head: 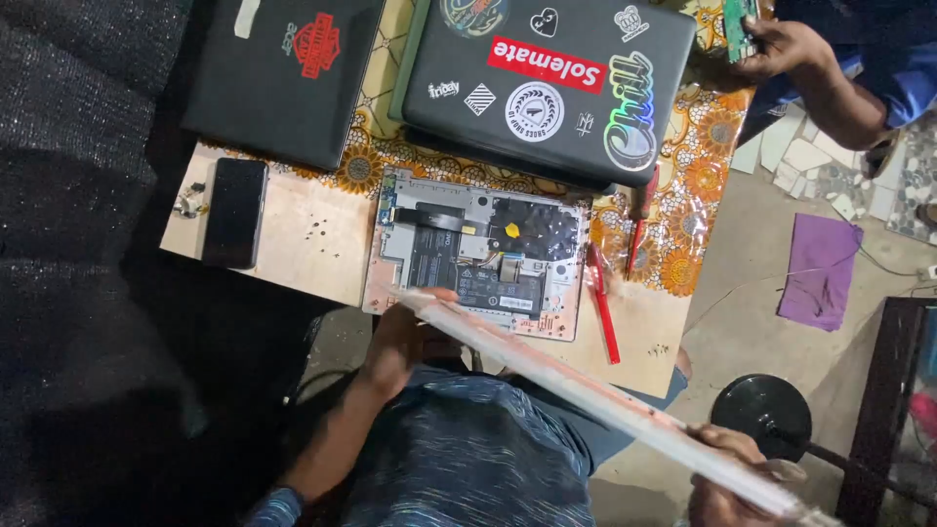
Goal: The person uses a red screwdriver to remove screws from the back of a disassembled laptop. They place the removed screws on the table and continue unscrewing various components of the laptop chassis.
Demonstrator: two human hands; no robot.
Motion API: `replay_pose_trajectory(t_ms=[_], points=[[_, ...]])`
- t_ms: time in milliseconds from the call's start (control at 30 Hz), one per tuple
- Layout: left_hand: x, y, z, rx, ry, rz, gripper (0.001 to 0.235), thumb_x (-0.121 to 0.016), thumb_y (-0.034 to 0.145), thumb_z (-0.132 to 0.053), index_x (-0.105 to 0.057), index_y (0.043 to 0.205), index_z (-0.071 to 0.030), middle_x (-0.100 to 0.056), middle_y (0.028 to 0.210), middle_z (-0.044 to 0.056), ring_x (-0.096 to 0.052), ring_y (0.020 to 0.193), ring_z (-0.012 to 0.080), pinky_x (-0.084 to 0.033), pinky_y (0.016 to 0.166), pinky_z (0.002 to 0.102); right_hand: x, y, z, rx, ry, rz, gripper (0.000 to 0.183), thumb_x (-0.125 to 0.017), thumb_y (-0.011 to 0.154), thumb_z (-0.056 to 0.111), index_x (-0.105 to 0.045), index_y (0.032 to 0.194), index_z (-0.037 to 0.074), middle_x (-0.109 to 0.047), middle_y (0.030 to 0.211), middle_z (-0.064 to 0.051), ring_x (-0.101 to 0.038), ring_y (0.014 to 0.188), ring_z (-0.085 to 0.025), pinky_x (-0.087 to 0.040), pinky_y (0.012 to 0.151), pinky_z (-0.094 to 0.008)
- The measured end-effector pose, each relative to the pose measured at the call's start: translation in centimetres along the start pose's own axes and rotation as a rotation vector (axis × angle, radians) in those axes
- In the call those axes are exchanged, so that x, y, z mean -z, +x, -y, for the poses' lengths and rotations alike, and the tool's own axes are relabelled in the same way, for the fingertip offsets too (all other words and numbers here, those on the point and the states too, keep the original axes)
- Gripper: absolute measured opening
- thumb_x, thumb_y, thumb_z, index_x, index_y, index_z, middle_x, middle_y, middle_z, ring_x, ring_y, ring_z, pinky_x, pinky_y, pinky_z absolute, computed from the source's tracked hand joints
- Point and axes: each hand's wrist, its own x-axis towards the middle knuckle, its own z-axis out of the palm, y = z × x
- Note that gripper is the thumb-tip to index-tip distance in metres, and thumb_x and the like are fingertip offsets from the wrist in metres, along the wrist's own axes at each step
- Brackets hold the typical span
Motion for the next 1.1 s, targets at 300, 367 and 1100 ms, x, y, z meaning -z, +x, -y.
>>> replay_pose_trajectory(t_ms=[300, 367, 1100], points=[[9.5, 4.1, -1.0, 0.513, -0.121, 0.492, 0.100, -0.088, 0.070, -0.027, -0.026, 0.148, -0.022, -0.050, 0.130, 0.019, -0.061, 0.105, 0.0335, -0.053, 0.087, 0.048, -7.0, 6.0, 6.1, 0.428, -0.197, 0.107, 0.029, -0.046, 0.099, 0.028, -0.045, 0.116, 0.004, -0.056, 0.105, -0.028, -0.062, 0.098, -0.041, -0.059, 0.088, -0.048], [3.5, 0.3, -5.5, 0.397, -0.003, 0.361, 0.092, -0.075, 0.071, -0.023, -0.027, 0.150, -0.020, -0.033, 0.146, 0.014, -0.046, 0.123, 0.0289, -0.046, 0.094, 0.043, -7.1, 7.3, 6.6, 0.457, -0.255, 0.113, 0.030, -0.046, 0.098, 0.025, -0.049, 0.107, -0.003, -0.058, 0.101, -0.027, -0.063, 0.097, -0.040, -0.058, 0.086, -0.047], [2.0, 21.6, -12.9, -0.222, 0.028, -0.272, 0.086, -0.078, 0.070, -0.018, -0.039, 0.146, -0.008, -0.064, 0.133, 0.015, -0.067, 0.115, 0.0251, -0.057, 0.095, 0.033, -16.7, -2.5, 3.6, -1.047, 0.203, -0.293, 0.020, -0.063, 0.088, -0.003, -0.065, 0.107, 0.002, -0.063, 0.079, -0.010, -0.044, 0.052, -0.012, -0.031, 0.045, -0.024]])
